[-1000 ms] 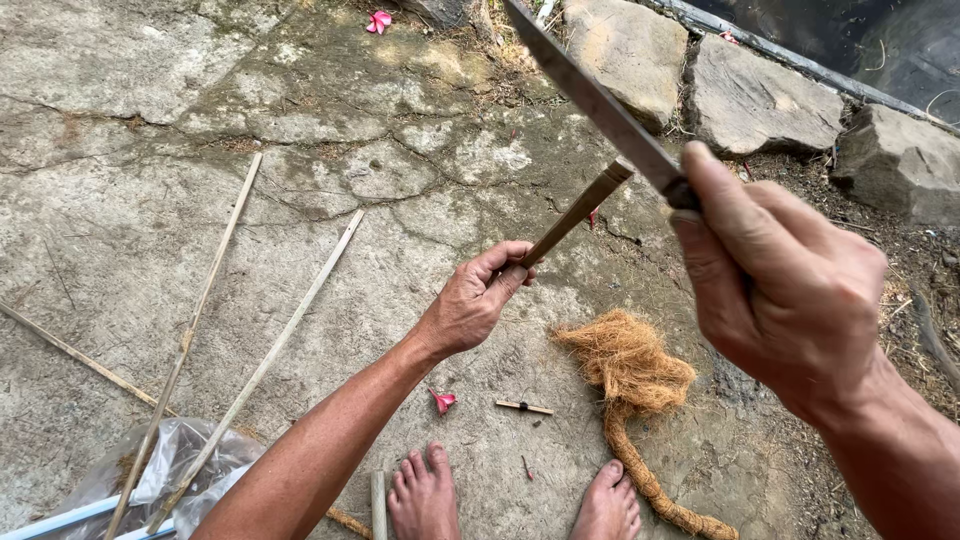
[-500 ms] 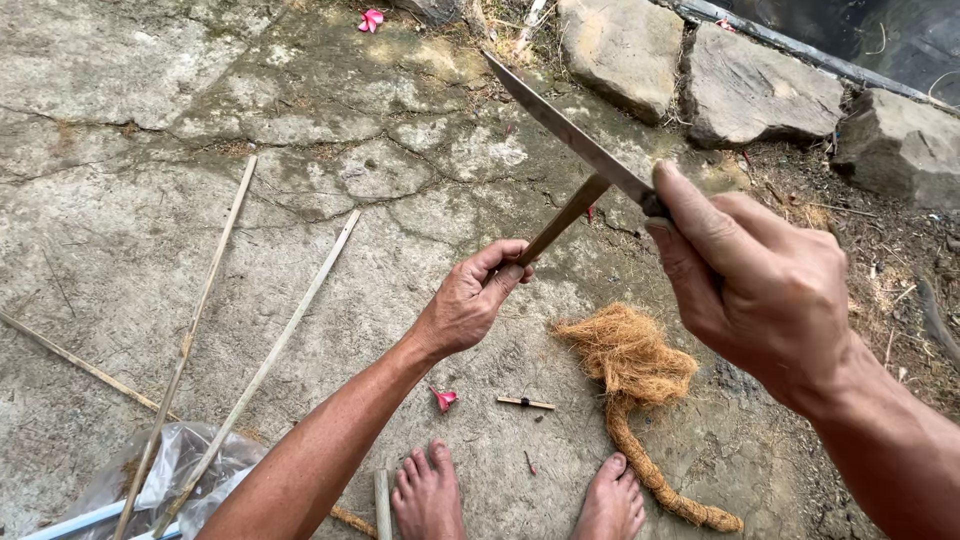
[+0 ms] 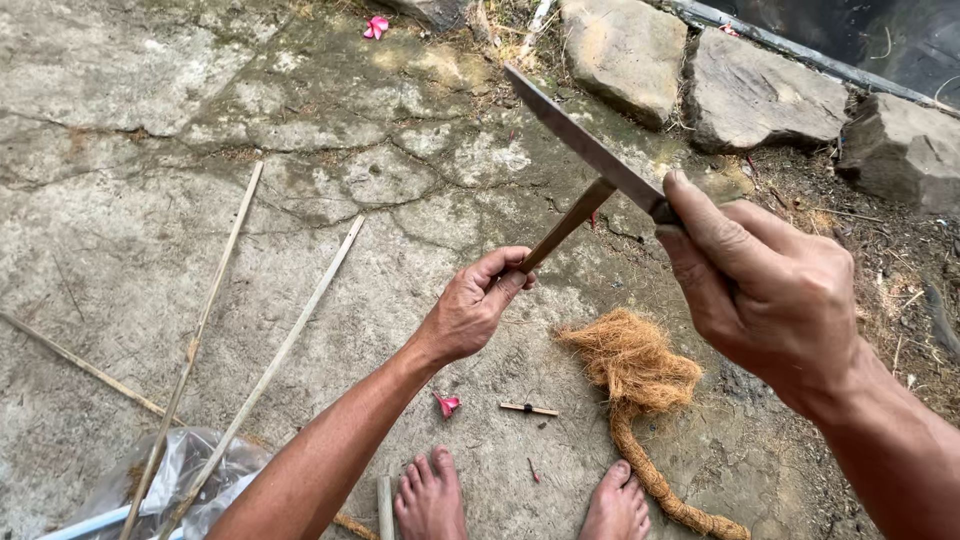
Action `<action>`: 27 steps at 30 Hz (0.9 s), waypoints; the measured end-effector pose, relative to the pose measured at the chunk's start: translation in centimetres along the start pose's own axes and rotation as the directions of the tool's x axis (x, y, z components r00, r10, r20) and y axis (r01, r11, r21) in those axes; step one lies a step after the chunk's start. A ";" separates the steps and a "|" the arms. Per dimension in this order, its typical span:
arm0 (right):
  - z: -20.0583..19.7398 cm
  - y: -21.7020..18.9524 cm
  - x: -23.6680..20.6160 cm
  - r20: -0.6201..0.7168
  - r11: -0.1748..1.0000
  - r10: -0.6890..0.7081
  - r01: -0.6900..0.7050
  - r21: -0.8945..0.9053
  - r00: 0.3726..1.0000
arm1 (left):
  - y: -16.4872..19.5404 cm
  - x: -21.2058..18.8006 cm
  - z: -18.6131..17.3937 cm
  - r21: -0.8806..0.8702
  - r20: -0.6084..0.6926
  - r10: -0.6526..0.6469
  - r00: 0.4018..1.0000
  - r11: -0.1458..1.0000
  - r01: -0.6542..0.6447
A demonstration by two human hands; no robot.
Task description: The person sits on a concrete surface and assembles small bamboo pieces using a black rubber band. They then use a knife to sharpen the end of a longer bamboo stick. The person handles bamboo sticks, a rubber band, and a knife during the process.
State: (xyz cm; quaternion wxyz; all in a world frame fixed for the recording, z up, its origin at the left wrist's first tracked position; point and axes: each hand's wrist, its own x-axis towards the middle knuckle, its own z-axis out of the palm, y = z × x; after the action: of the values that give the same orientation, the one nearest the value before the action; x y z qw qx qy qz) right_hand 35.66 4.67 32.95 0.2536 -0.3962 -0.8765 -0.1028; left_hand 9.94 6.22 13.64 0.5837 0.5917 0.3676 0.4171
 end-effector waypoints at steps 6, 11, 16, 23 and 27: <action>0.2 0.2 0.1 -0.151 0.987 0.006 0.018 0.157 0.988 | -0.2 0.0 0.1 -0.002 -0.005 -0.009 1.000 1.000 0.009; 1.7 -1.2 -1.0 -0.065 0.985 -0.011 0.022 0.171 0.998 | -0.6 0.0 -0.1 -0.045 -0.007 0.030 1.000 0.998 -0.031; 4.4 -1.4 -3.0 0.038 0.800 0.335 -0.306 0.516 0.941 | -0.7 1.0 -2.6 -0.040 -0.204 0.019 0.979 0.999 -0.027; 12.0 -2.1 -6.1 0.695 0.181 0.478 -0.834 0.521 0.537 | 0.2 -0.2 -6.7 -0.070 -0.609 -0.003 0.793 0.996 -0.050; 15.7 -1.5 -7.3 0.730 0.341 0.496 -0.878 0.335 0.471 | 1.7 -0.9 -7.0 -0.364 -0.673 -0.096 0.733 0.906 -0.216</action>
State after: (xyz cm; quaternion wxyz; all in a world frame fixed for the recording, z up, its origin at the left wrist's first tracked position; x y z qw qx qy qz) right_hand 32.92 4.95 15.75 0.1575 -0.6299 -0.6085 0.4562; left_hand 3.07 8.01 15.04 0.5083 0.2714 0.4364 0.6911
